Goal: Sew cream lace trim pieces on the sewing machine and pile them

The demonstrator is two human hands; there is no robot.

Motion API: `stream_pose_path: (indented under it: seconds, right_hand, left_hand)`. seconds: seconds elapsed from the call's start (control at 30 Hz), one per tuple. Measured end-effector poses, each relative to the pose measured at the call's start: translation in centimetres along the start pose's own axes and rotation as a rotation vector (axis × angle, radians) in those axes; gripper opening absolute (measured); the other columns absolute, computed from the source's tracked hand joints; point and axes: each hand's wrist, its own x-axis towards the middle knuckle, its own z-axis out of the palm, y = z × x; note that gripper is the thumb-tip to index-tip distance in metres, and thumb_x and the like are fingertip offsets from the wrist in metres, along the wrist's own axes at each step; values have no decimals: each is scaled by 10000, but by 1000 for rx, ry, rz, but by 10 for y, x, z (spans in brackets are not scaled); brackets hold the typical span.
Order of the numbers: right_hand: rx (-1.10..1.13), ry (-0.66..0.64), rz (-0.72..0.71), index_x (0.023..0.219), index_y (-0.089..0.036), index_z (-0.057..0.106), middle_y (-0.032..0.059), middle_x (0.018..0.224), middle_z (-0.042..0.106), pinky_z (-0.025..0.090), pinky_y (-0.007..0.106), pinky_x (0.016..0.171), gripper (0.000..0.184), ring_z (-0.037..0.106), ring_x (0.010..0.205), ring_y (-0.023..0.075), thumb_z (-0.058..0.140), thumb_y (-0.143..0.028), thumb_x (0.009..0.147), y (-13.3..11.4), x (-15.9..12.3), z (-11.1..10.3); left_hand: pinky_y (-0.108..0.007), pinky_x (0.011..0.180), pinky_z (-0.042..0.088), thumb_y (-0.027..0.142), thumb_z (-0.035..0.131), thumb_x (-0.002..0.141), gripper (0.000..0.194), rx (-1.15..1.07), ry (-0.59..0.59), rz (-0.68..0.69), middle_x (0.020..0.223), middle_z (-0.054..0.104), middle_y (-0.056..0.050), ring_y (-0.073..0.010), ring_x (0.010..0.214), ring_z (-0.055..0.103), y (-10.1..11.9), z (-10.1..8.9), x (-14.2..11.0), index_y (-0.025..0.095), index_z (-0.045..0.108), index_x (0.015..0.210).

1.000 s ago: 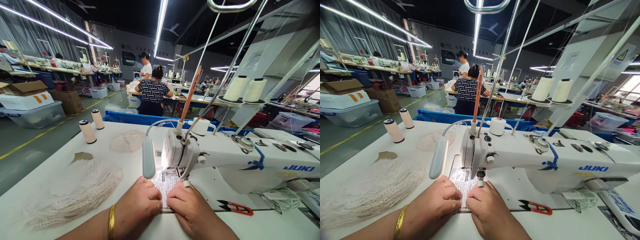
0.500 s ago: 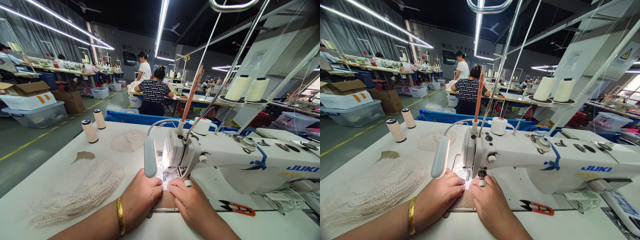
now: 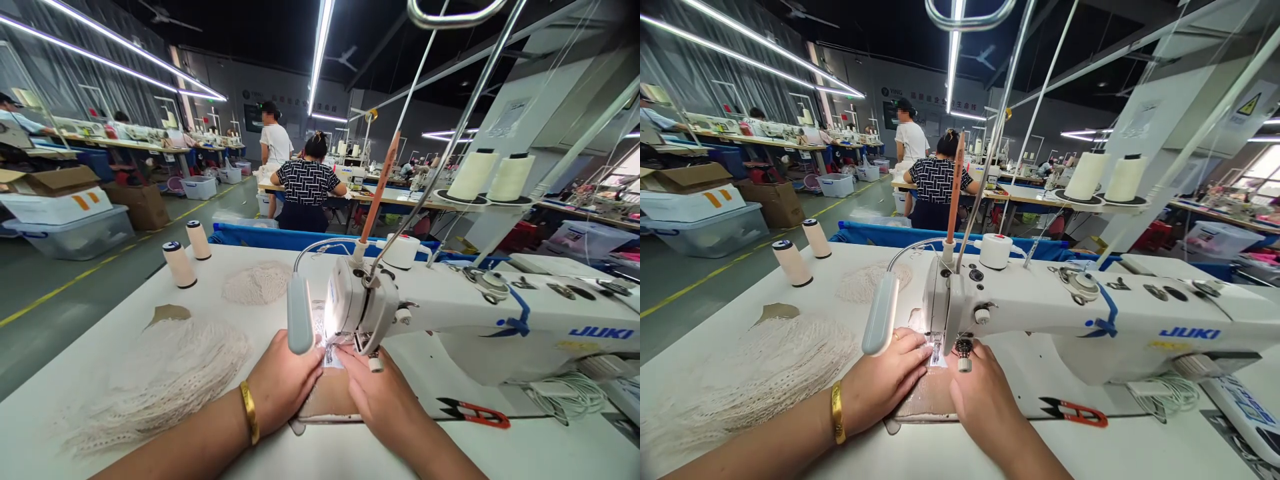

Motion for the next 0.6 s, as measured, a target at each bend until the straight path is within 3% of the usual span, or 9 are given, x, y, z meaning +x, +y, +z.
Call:
stream_pose_path:
  seconds: [0.1, 0.17, 0.23, 0.3, 0.4, 0.5, 0.6]
  right_hand:
    - [15, 33, -31, 1252, -230, 699, 107, 1206, 756, 606, 407, 863, 533, 688, 1056, 293, 480, 16, 832, 0, -5, 2]
    - [29, 35, -63, 1200, -247, 707, 93, 1124, 766, 608, 386, 826, 485, 704, 999, 276, 478, 9, 857, 0, -8, 5]
    - [74, 24, -111, 1182, -260, 702, 76, 1058, 767, 609, 377, 813, 457, 714, 946, 259, 471, 1, 886, -2, -10, 9]
    - [144, 31, -155, 1200, -260, 685, 73, 1046, 765, 613, 381, 825, 433, 720, 933, 252, 460, -12, 926, -6, -9, 12]
    - [246, 76, -217, 1311, -240, 633, 106, 1190, 754, 610, 406, 889, 409, 711, 1055, 268, 475, -57, 981, -16, -5, 15]
    - [320, 20, -253, 1410, -232, 575, 107, 1238, 747, 580, 419, 919, 411, 677, 1106, 284, 536, -136, 1013, -26, -2, 19]
    - [319, -33, -238, 1355, -236, 602, 69, 1069, 757, 528, 390, 806, 354, 642, 923, 260, 557, -165, 1011, -31, -4, 23]
  left_hand:
    - [-530, 978, 550, 223, 652, 967, 236, 75, -14, -60, 1279, 717, -163, -364, 1159, 662, 5, -7, 0, 172, 696, 1193]
    - [-510, 923, 553, 257, 685, 948, 180, 130, -23, -77, 1180, 744, -141, -354, 1057, 684, 9, -16, 1, 184, 701, 1112]
    - [-457, 844, 547, 258, 630, 980, 107, 153, -6, -55, 995, 758, -88, -307, 897, 688, 12, -27, 1, 205, 703, 1038]
    - [-411, 775, 522, 222, 515, 1021, 191, 142, 73, -12, 857, 733, -56, -267, 771, 658, 11, -37, 2, 214, 701, 978]
    - [-383, 771, 515, 161, 421, 1016, 281, 59, 156, 47, 876, 728, -68, -258, 803, 658, 3, -45, 7, 207, 690, 947]
    - [-365, 845, 544, 155, 467, 982, 222, -47, 7, 78, 995, 747, -80, -259, 930, 693, -5, -42, 8, 209, 680, 1010]
    - [-362, 806, 552, 178, 578, 925, 110, 46, -176, -123, 925, 734, -84, -266, 862, 710, -5, -36, 0, 211, 663, 986]
